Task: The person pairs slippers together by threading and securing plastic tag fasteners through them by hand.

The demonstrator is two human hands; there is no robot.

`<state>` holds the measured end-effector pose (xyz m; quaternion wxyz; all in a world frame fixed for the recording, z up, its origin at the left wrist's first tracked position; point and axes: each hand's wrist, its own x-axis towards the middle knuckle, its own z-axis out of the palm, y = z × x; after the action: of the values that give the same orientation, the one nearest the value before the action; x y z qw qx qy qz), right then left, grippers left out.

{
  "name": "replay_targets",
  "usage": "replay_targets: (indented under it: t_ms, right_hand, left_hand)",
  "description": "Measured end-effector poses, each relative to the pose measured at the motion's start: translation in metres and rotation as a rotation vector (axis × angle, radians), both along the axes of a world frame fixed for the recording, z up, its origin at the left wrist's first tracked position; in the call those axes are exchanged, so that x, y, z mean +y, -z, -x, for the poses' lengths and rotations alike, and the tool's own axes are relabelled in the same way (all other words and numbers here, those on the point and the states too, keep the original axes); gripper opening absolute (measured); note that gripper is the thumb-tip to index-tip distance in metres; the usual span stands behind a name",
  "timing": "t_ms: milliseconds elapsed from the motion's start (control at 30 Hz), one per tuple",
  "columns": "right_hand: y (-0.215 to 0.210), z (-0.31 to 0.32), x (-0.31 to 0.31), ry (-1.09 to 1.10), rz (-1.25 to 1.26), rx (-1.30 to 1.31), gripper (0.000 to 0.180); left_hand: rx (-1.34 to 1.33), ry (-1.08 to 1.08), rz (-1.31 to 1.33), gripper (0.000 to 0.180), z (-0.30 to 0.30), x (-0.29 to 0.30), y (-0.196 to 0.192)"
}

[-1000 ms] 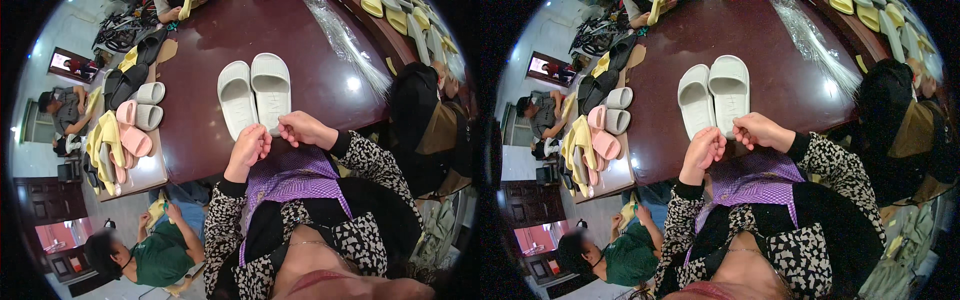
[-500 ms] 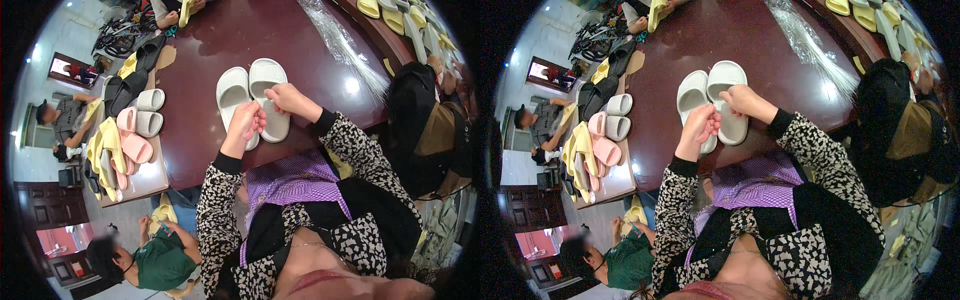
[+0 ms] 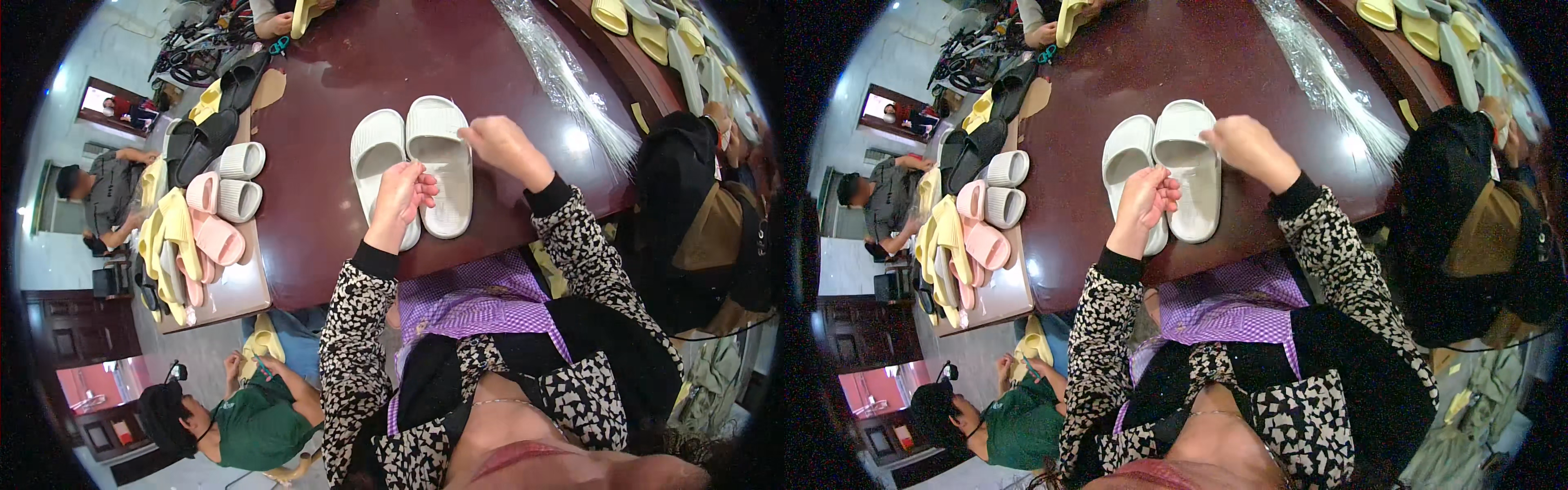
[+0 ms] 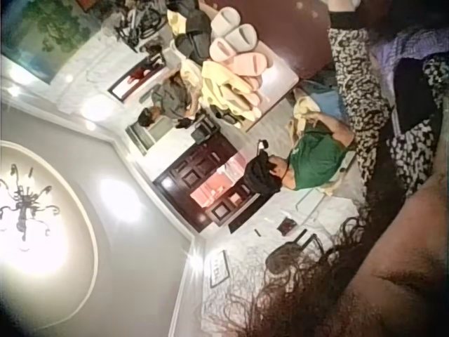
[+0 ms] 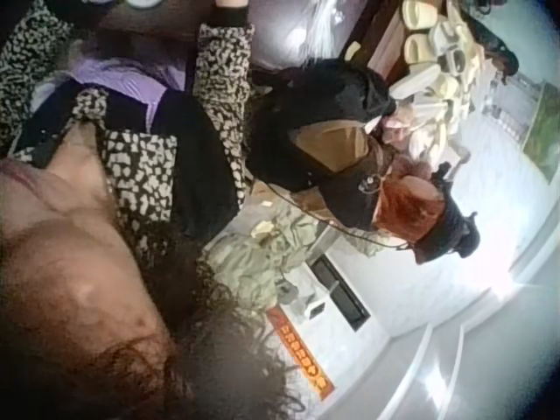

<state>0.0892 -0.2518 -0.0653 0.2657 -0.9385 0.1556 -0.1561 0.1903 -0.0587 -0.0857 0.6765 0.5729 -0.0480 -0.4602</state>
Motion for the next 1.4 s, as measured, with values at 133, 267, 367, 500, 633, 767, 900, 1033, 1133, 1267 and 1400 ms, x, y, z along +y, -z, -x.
replay_targets:
  t_ms: [133,267,367,500,633,767,900,1033,1133,1267,1400]
  right_hand:
    - [-0.004,-0.020,-0.038,0.098,-0.018,-0.041,0.040]
    - [0.015,-0.053,-0.055,0.148,-0.176,0.097,0.038]
    - [0.032,-0.071,-0.056,0.101,-0.062,0.062,0.031]
    - [0.053,-0.085,-0.067,0.043,-0.047,-0.060,0.026]
    - [0.051,-0.093,-0.060,0.084,-0.019,-0.211,0.022]
    - [0.037,-0.103,-0.054,0.101,-0.224,-0.290,0.017]
    - [0.013,-0.129,-0.046,-0.126,-0.545,-0.269,0.017]
    - [0.006,-0.153,-0.026,-0.339,-0.494,-0.187,0.016]
    - [0.012,-0.175,-0.002,-0.438,-0.416,-0.135,0.016]
    - [0.038,-0.197,0.001,-0.574,-0.212,-0.140,0.016]
    - [0.034,-0.200,0.010,-0.544,-0.403,0.022,0.017]
  left_hand:
    - [-0.007,-0.025,-0.001,0.019,0.001,-0.004,0.000]
    - [-0.010,-0.031,-0.003,0.018,0.002,-0.006,0.000]
    - [-0.025,-0.040,-0.008,0.018,0.005,-0.004,-0.004]
    - [-0.037,-0.014,-0.066,0.018,0.001,-0.004,-0.008]
    - [-0.038,0.016,-0.098,0.017,-0.013,0.005,-0.011]
    - [-0.166,0.081,-0.218,0.019,-0.021,0.007,-0.013]
    - [-0.545,0.097,-0.441,0.024,-0.029,0.004,-0.016]
    - [-0.738,0.063,-0.534,0.028,-0.036,-0.002,-0.006]
    - [-0.826,0.058,-0.652,0.031,-0.046,0.002,0.004]
    - [-0.999,0.065,-0.629,0.030,-0.043,-0.009,0.010]
    - [-0.975,0.032,-0.618,0.029,-0.041,-0.001,0.008]
